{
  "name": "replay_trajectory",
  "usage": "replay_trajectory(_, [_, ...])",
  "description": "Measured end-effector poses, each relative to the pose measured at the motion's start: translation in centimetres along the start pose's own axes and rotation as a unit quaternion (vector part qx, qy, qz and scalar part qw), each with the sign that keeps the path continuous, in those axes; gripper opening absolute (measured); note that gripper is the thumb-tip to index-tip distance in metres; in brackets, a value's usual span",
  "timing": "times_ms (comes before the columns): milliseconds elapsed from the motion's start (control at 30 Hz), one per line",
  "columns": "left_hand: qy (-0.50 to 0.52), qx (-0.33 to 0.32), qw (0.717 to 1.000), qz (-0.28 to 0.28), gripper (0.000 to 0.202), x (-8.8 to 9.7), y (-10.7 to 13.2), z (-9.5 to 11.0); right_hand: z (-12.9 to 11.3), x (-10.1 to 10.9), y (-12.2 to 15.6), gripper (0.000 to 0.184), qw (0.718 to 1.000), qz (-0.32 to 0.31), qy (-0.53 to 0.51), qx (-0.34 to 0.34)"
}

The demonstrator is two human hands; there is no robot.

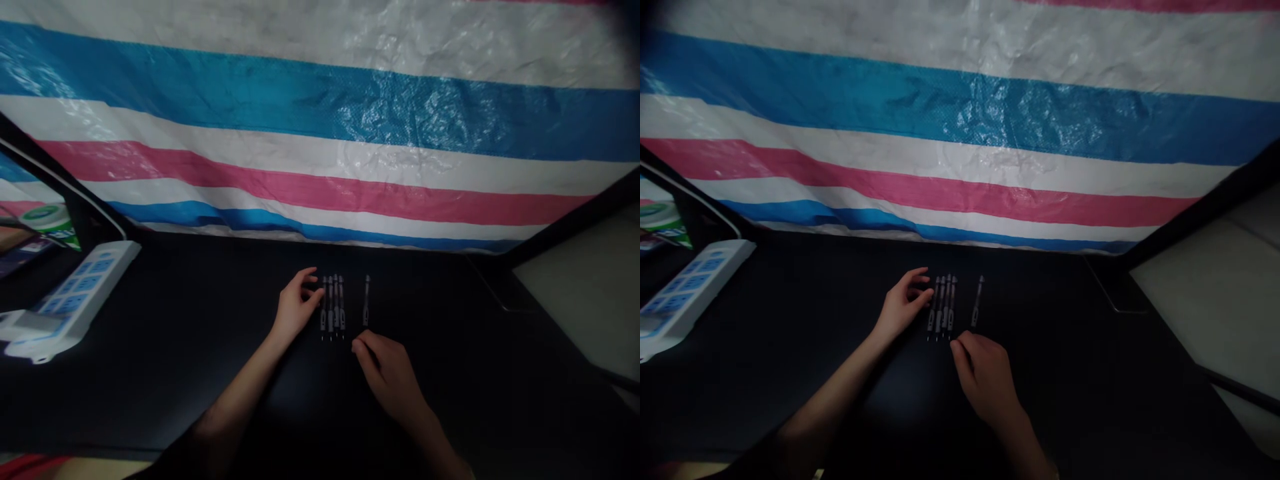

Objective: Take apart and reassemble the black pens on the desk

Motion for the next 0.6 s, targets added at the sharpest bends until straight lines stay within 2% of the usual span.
replay_trajectory(100, [-0.026,0.021,0.999,-0.026,0.043,0.1,0.7,-0.2,0.0,0.4,0.0,0.030,1.000,0.017,0.002,-0.004])
replay_trajectory(200, [-0.017,0.064,0.996,-0.055,0.043,0.2,1.9,-0.2,0.3,1.0,-0.1,0.019,0.999,0.036,0.019,0.002])
replay_trajectory(267, [-0.021,0.072,0.995,-0.068,0.042,0.2,3.0,0.0,0.5,1.5,-0.2,0.017,0.997,0.041,0.060,0.025])
replay_trajectory(333, [-0.027,0.064,0.995,-0.065,0.041,0.3,4.0,0.3,0.9,1.8,-0.2,0.024,0.989,0.029,0.130,0.066])
replay_trajectory(500, [-0.018,0.035,0.997,-0.061,0.038,0.7,6.4,1.0,2.3,1.9,-0.4,0.048,0.931,-0.057,0.328,0.151])
replay_trajectory(600, [-0.036,0.013,0.999,-0.035,0.035,0.9,8.1,1.0,3.0,1.7,-0.7,0.042,0.903,-0.064,0.376,0.200])
Point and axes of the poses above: each hand's wrist, its own y-axis away from the middle knuckle, its own x-axis out of the back of the hand, z = x × y, the point moved 3 cm from there along -y, towards the middle knuckle, and after that the axes turned 6 degrees about x, right-handed, at the moved point
